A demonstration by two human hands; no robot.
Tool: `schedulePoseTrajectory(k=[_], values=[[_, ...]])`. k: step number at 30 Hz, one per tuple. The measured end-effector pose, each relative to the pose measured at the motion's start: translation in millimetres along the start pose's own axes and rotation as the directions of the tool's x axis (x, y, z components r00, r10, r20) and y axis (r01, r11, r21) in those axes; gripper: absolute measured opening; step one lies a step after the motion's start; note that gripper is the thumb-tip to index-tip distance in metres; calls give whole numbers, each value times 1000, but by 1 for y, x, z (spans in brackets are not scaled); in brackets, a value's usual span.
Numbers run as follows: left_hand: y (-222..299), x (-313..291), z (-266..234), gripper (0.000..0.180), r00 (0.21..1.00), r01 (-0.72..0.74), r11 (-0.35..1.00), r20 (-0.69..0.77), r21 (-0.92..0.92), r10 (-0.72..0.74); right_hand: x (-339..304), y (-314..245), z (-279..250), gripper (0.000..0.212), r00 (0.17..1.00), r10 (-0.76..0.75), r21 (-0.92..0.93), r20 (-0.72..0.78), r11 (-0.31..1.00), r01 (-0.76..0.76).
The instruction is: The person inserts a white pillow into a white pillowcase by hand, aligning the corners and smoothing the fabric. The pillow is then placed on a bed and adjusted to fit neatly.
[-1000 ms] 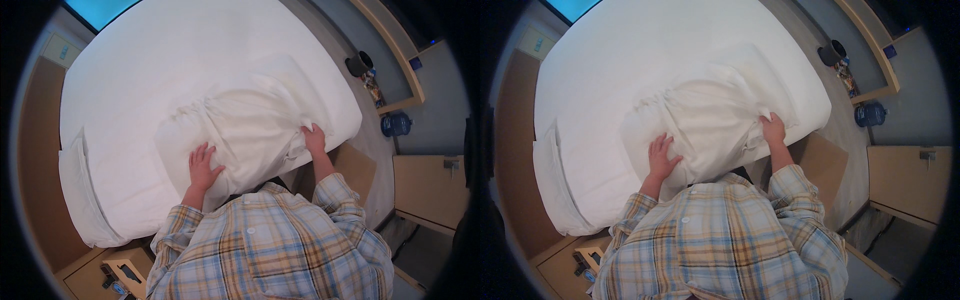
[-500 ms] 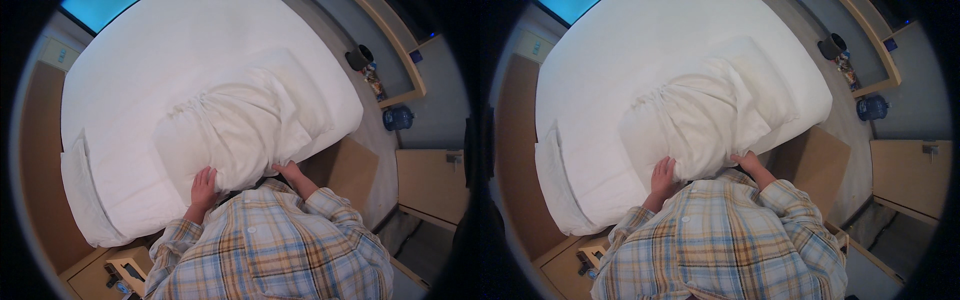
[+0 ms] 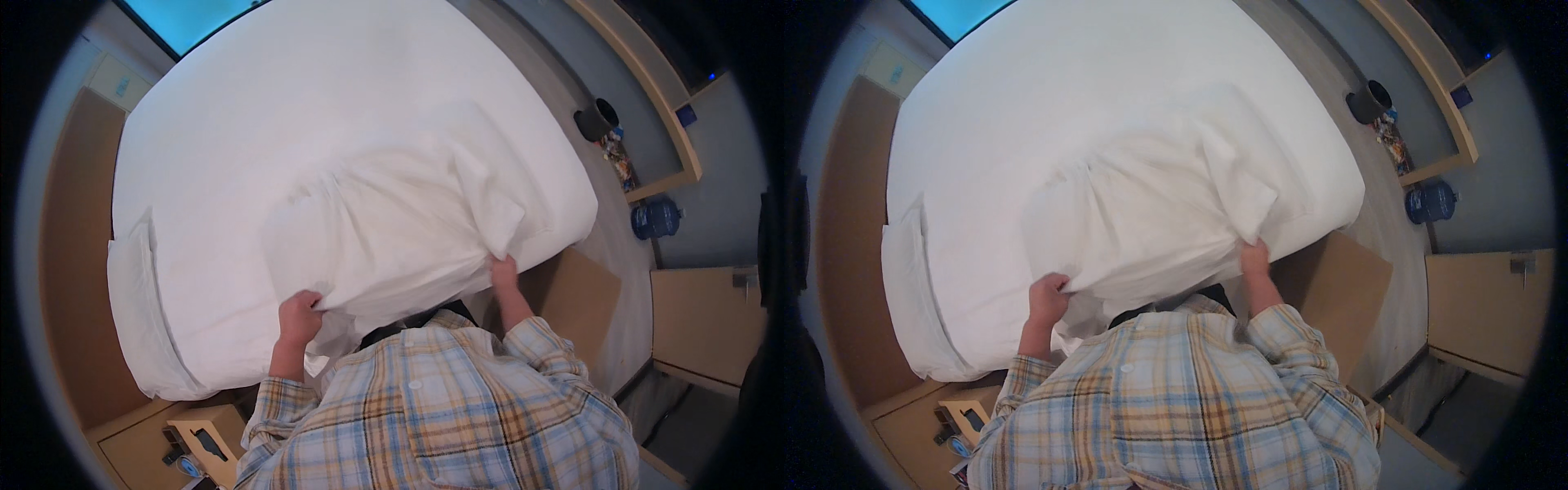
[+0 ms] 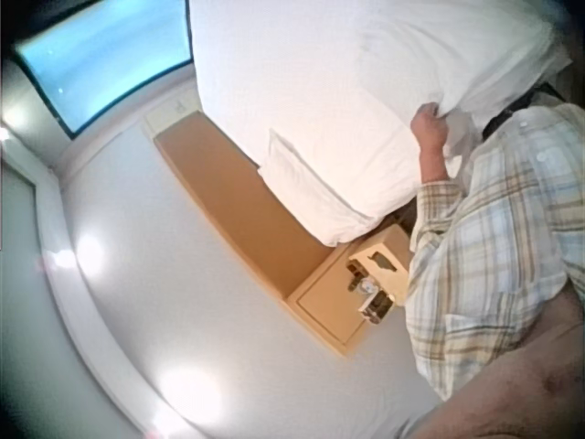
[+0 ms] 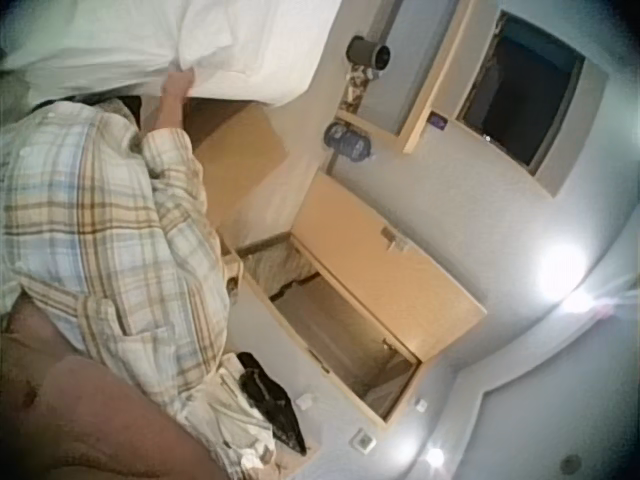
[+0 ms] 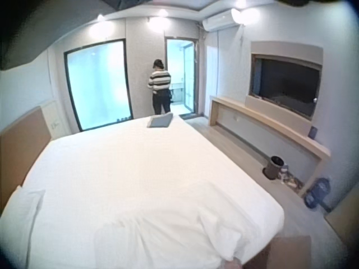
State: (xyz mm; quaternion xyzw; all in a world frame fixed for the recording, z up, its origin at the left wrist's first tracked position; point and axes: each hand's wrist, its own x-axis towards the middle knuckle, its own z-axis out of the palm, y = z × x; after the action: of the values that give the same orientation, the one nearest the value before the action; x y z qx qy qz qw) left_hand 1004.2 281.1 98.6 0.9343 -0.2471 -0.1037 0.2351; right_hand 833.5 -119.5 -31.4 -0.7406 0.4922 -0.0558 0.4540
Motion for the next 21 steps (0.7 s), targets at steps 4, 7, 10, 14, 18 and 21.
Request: schedulePoseTrajectory(k=[4,7,10,14,18,21], values=[[-3,-31,24,16,979,-13,1000,203,27,7,15,22,-41,36,999,25,-206,-32,978,-31],[0,-32,47,16,956,-22,999,293,48,6,24,2,-40,45,970,21,72,-243,997,-4],[3,-17,55,16,921,-27,993,388,117,-20,29,-52,-24,49,826,-420,-142,-377,907,396],[7,-5,58,15,822,-120,972,570,202,-16,28,-139,12,49,778,-617,-212,-123,782,586],[9,-10,64,15,720,-182,969,694,166,16,32,-201,49,54,806,-588,-280,75,763,583],[7,-12,67,16,703,-134,979,712,152,-14,43,-232,63,57,888,-437,-239,140,856,459]])
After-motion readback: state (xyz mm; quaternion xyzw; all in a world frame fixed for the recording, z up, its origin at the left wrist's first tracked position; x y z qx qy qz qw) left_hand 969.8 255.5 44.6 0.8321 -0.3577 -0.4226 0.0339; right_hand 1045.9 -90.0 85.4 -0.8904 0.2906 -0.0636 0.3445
